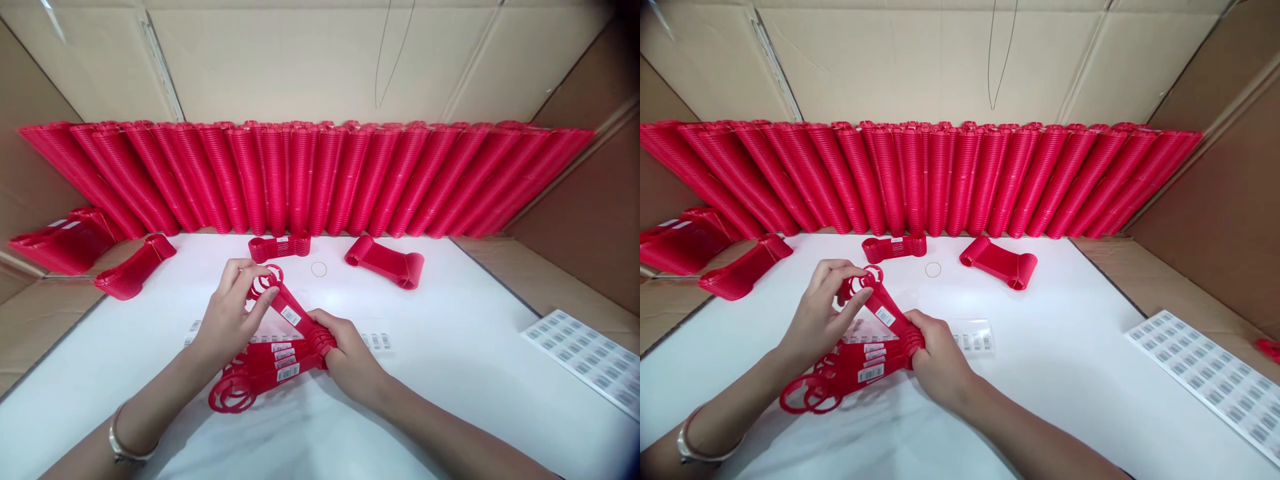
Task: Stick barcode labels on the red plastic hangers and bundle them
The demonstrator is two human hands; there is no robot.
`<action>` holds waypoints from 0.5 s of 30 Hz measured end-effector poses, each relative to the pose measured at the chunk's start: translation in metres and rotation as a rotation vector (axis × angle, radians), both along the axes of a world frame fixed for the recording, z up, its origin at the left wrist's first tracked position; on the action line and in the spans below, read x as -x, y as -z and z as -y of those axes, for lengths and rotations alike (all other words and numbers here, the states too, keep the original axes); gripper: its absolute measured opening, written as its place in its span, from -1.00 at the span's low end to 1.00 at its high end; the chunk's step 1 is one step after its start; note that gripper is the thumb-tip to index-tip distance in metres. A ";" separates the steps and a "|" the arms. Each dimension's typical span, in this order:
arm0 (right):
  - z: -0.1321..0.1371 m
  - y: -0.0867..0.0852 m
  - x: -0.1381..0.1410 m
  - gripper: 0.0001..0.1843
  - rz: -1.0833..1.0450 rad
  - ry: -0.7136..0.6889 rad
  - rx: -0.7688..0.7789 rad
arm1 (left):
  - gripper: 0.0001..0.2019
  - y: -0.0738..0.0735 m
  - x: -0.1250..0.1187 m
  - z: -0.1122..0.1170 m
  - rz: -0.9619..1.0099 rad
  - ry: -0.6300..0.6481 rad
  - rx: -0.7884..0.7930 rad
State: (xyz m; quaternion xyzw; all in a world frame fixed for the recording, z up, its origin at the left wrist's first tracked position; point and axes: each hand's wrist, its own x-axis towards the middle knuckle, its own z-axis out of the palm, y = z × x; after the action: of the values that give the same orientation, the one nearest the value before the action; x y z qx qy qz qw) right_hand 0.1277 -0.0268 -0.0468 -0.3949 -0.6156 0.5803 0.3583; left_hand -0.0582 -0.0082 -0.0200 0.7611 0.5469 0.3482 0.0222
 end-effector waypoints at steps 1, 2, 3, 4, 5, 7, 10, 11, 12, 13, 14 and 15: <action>0.000 0.000 0.000 -0.51 -0.006 0.005 0.007 | -0.80 -0.002 0.001 0.001 0.021 0.003 0.013; 0.000 0.000 0.000 -0.51 -0.013 0.009 0.014 | -0.81 -0.003 0.001 0.001 0.032 0.008 0.013; 0.000 0.000 0.000 -0.52 -0.020 0.013 0.021 | -0.81 -0.005 0.002 0.001 0.034 0.015 0.004; -0.001 0.000 0.000 -0.52 -0.027 0.017 0.032 | -0.80 -0.006 0.003 0.001 0.030 0.020 -0.005; -0.001 0.000 0.000 -0.53 -0.033 0.020 0.044 | -0.78 -0.006 0.004 0.001 0.026 0.025 -0.012; -0.001 -0.001 0.000 -0.54 -0.043 0.022 0.062 | -0.77 -0.007 0.006 0.000 0.020 0.023 -0.027; 0.000 -0.001 -0.001 -0.53 -0.050 0.028 0.061 | -0.78 -0.008 0.009 0.000 0.002 -0.052 -0.050; 0.000 -0.001 -0.001 -0.53 -0.053 0.031 0.059 | -0.77 -0.008 0.010 0.000 -0.022 -0.079 -0.047; 0.000 -0.001 -0.001 -0.53 -0.057 0.034 0.059 | -0.75 -0.007 0.011 0.000 -0.052 -0.097 -0.040; 0.000 -0.001 -0.001 -0.52 -0.062 0.037 0.063 | -0.76 -0.007 0.012 0.000 -0.086 -0.095 -0.034; 0.000 -0.001 -0.001 -0.52 -0.066 0.039 0.066 | -0.77 -0.007 0.014 0.000 -0.117 -0.075 -0.030; -0.001 -0.001 -0.001 -0.52 -0.067 0.043 0.066 | -0.79 -0.007 0.015 0.000 -0.140 -0.043 -0.029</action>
State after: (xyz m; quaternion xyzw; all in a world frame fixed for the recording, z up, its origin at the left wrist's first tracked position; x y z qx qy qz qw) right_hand 0.1286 -0.0259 -0.0459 -0.3999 -0.5750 0.6054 0.3781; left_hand -0.0729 -0.0078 -0.0135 0.7720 0.5582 0.3022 -0.0344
